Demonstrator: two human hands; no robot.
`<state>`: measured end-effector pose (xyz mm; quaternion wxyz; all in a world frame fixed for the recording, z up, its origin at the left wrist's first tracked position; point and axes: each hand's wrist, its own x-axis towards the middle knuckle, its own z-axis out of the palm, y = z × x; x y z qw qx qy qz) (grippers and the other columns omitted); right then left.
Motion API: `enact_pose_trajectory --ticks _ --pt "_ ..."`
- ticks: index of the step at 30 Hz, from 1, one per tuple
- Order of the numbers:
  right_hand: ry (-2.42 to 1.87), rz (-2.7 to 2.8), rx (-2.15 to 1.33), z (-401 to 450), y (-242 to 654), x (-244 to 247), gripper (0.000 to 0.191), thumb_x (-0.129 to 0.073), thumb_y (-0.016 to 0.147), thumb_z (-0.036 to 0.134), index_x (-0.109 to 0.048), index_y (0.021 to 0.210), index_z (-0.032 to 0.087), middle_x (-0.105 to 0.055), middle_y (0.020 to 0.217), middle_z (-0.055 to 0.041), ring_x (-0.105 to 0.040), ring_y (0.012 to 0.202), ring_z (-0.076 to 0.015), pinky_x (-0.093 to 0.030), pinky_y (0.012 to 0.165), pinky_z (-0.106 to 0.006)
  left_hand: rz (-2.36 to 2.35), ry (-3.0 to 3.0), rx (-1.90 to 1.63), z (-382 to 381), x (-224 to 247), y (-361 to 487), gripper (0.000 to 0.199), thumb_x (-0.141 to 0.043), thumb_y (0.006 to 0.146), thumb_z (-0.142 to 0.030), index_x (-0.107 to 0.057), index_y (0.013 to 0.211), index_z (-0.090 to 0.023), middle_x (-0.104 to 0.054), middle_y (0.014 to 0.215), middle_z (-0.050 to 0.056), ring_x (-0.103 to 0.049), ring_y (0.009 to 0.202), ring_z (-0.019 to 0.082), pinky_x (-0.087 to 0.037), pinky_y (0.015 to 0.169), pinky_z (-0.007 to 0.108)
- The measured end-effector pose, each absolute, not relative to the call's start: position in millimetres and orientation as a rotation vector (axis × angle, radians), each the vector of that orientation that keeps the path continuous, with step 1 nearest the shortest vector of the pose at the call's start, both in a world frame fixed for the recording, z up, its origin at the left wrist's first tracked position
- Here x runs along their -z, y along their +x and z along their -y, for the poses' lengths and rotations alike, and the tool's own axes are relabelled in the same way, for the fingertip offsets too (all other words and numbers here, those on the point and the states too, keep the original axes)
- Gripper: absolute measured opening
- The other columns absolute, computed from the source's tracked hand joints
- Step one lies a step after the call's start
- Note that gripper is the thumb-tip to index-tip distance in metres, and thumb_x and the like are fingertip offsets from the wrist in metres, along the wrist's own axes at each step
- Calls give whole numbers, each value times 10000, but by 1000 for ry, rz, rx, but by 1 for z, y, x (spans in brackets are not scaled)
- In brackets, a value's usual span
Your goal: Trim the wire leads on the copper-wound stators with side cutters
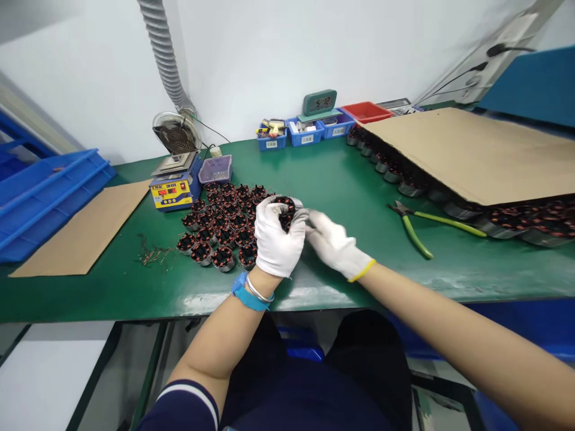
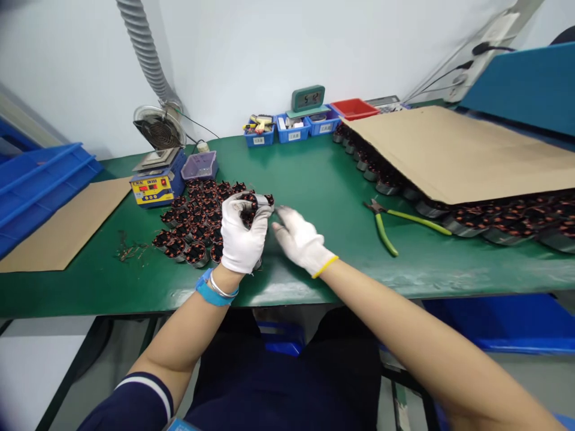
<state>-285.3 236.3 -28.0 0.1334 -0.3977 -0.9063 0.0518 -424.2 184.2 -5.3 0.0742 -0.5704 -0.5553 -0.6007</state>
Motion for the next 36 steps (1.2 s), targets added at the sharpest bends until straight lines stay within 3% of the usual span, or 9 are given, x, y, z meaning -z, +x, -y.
enact_pose_trajectory --ticks 3,6,8,12,16,19,23,28,36 --pt "-1012 2619 -319 -227 -256 30 514 -286 1018 359 -638 1377 255 -684 1333 -84 -649 1207 -259 -555 1008 -403 1656 -1763 1830 -182 5 -421 119 -633 946 -273 -534 993 -226 -636 1126 89 -655 1107 212 -553 995 379" --pt "-748 2651 -594 -217 -237 36 391 -490 916 393 -756 1161 244 -717 1254 -108 -633 1227 -307 -494 1097 -493 1572 -1946 1836 -177 5 -416 155 -645 923 -244 -499 974 -234 -643 1112 92 -663 1096 207 -570 962 360" --pt "-828 2531 -743 -218 -227 37 400 -490 907 373 -744 1187 242 -721 1252 -113 -632 1225 -324 -493 1087 -538 1522 -2124 1768 -172 6 -411 180 -664 909 -260 -496 968 -234 -644 1120 103 -672 1074 211 -575 946 360" --pt "-1207 2010 -1168 -234 -189 29 478 -454 937 528 -713 1179 207 -753 1175 -124 -715 1074 -296 -597 938 -447 1714 -2499 1325 -164 9 -398 311 -752 840 -390 -513 961 -230 -675 1041 85 -701 950 232 -586 863 375" --pt "-1295 2088 -1513 -238 -158 13 557 -736 723 623 -738 1087 202 -778 1083 -119 -734 984 -318 -615 828 -387 2029 -2692 765 -161 9 -382 516 -823 735 -490 -561 1081 -210 -702 1031 74 -716 984 309 -582 871 432" --pt "-1340 2284 -1433 -233 -160 6 460 -755 722 561 -746 1037 226 -785 962 -70 -723 848 -269 -583 702 -326 2140 -2751 710 -161 10 -375 733 -850 685 -512 -533 1260 -185 -708 1135 104 -709 1073 341 -571 948 475" --pt "-1383 2412 -1225 -229 -175 5 390 -590 831 595 -691 787 221 -692 706 -20 -609 643 -187 -457 556 -273 2216 -2728 925 -160 11 -373 1195 -931 506 -585 -383 1474 -147 -652 1325 154 -666 1197 356 -527 1071 487" --pt "-1533 2428 -1042 -224 -184 3 349 -457 860 462 -612 657 224 -554 565 0 -482 531 -154 -343 500 -275 2390 -2648 827 -159 8 -371 1010 -857 650 -508 -394 1489 -188 -710 1213 107 -704 1124 360 -564 1010 500" --pt "-1777 2612 -741 -216 -195 -7 296 -501 875 383 -579 630 238 -683 701 -22 -605 650 -199 -295 516 -279 2298 -2796 918 -163 9 -376 923 -794 683 -403 -395 1483 -175 -677 1295 128 -672 1188 340 -539 1066 489"
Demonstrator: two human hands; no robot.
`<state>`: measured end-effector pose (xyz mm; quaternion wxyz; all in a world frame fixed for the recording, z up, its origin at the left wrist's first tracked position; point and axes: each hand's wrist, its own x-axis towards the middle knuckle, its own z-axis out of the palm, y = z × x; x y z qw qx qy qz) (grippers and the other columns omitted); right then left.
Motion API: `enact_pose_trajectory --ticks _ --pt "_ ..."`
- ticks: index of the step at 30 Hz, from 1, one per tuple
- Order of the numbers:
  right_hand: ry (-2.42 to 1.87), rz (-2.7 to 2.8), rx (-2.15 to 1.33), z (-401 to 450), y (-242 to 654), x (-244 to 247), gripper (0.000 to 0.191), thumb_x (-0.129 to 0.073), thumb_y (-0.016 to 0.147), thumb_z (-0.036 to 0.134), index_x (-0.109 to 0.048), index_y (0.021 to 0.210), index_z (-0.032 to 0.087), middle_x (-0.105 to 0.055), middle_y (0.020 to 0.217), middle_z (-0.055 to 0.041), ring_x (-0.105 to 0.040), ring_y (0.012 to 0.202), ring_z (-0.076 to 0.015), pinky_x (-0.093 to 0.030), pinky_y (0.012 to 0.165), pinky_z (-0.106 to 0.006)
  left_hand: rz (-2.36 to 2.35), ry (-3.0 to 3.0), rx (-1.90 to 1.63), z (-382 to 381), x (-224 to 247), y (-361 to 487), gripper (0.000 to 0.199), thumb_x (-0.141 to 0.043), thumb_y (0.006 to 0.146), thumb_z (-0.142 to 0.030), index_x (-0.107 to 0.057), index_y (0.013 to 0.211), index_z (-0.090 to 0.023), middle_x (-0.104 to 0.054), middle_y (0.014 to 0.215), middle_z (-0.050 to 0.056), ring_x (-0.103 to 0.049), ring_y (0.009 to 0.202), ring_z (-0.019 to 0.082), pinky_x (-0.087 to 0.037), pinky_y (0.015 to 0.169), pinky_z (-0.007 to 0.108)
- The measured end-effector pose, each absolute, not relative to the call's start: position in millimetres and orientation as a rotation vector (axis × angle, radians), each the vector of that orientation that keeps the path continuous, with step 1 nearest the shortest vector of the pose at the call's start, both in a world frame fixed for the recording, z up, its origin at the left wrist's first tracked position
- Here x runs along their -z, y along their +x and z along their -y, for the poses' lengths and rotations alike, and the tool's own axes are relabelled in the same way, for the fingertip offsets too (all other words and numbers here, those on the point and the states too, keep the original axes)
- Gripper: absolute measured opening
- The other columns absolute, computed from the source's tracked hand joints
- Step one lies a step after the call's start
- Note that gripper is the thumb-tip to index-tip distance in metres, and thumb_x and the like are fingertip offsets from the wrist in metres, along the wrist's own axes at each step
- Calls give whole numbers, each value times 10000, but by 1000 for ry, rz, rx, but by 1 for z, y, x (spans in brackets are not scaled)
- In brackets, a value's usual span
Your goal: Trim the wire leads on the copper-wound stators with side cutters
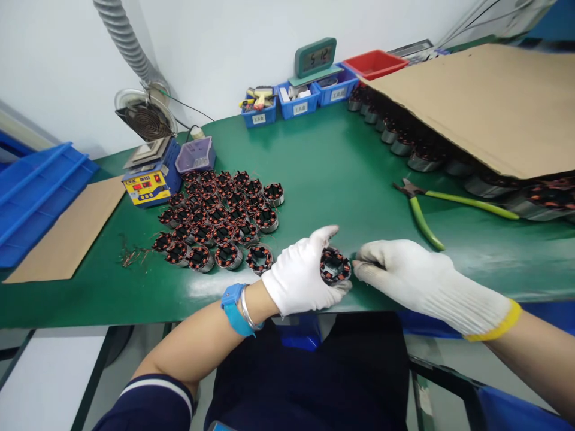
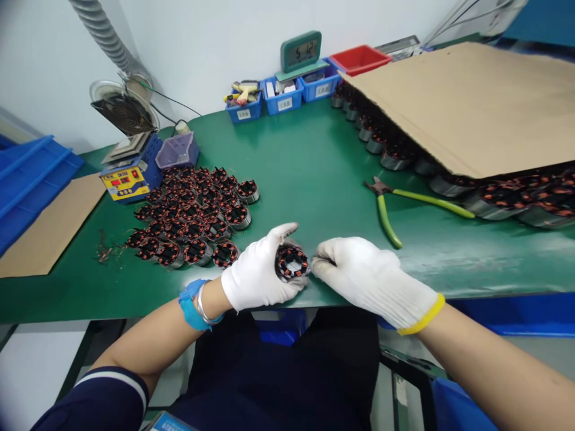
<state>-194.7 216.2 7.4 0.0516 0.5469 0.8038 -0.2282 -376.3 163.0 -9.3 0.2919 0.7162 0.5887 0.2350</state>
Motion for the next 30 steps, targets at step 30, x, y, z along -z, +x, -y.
enact_pose_trajectory --ticks 30 --pt "1693 -2604 1402 -220 -192 6 199 -560 813 325 -703 896 214 -769 847 -42 -700 762 -217 -518 637 -307 -1206 1728 -726 -173 27 -384 1373 -823 646 -281 133 1630 -220 -267 1652 290 -671 1227 317 -573 1007 442"
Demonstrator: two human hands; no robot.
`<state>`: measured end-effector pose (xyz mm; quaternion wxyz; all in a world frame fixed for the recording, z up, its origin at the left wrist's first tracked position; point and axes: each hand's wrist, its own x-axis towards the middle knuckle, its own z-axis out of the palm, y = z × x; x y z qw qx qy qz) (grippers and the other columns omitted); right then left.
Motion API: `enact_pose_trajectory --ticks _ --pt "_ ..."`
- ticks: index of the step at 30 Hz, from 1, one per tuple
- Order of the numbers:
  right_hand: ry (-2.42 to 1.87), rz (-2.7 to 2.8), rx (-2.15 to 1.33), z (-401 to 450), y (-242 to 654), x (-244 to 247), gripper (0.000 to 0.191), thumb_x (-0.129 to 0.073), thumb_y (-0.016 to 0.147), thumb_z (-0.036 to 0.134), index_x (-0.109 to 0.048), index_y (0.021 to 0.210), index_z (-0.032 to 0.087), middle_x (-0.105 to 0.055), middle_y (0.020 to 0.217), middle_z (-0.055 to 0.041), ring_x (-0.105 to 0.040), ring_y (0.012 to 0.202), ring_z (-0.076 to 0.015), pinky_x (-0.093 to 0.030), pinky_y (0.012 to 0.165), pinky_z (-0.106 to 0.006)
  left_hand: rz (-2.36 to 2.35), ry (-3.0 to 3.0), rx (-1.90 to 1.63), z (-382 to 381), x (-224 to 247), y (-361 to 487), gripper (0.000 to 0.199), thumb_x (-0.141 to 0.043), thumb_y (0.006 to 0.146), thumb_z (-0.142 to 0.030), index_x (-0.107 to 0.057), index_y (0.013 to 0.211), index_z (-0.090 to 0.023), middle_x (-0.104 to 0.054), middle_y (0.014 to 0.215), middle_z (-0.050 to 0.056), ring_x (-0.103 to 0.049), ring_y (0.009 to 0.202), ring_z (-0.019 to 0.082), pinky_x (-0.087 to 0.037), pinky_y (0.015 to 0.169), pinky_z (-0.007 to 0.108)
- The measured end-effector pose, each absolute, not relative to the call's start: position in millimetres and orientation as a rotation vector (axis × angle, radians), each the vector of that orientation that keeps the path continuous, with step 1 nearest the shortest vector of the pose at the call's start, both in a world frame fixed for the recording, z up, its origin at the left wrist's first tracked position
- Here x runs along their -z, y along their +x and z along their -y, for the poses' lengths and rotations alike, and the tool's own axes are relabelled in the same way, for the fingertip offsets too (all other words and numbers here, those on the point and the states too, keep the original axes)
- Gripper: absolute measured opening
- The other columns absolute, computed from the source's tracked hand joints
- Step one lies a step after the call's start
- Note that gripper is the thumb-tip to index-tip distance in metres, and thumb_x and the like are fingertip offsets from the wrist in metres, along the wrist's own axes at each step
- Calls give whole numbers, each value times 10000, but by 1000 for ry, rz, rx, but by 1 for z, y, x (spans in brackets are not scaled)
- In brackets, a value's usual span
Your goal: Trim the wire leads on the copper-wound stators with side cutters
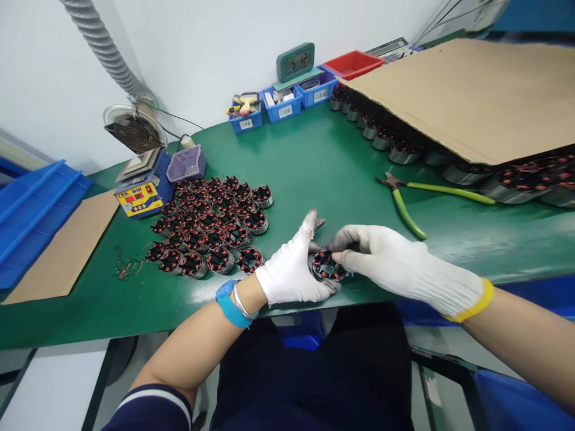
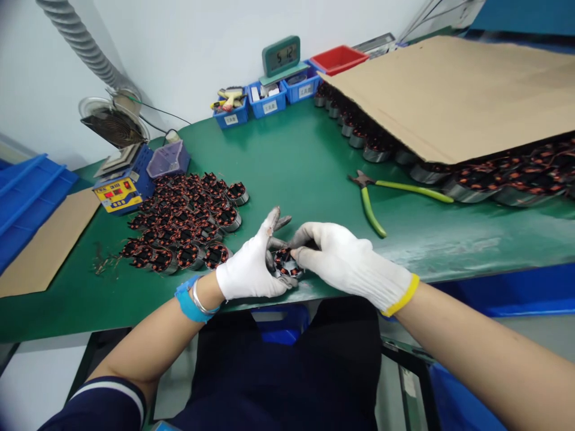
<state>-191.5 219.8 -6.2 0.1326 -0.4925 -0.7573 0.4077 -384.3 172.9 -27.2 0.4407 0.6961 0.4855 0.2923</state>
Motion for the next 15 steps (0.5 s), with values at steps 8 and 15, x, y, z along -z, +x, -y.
enact_pose_trajectory --ticks 8,15 --pt "-1350 1952 -1305 -214 -202 6 423 -620 694 137 -721 1097 217 -786 1018 -27 -733 894 -200 -576 780 -281 -1197 1778 -681 -176 25 -386 1349 -796 674 -245 162 1624 -232 -320 1650 243 -608 1328 327 -540 1073 472" --pt "-1420 1949 -1315 -214 -203 10 388 -620 681 150 -746 1040 221 -794 974 -21 -736 862 -206 -569 723 -274 -1191 1787 -693 -176 31 -385 1329 -785 709 -265 184 1618 -208 -530 1516 214 -656 1264 327 -532 1071 491"
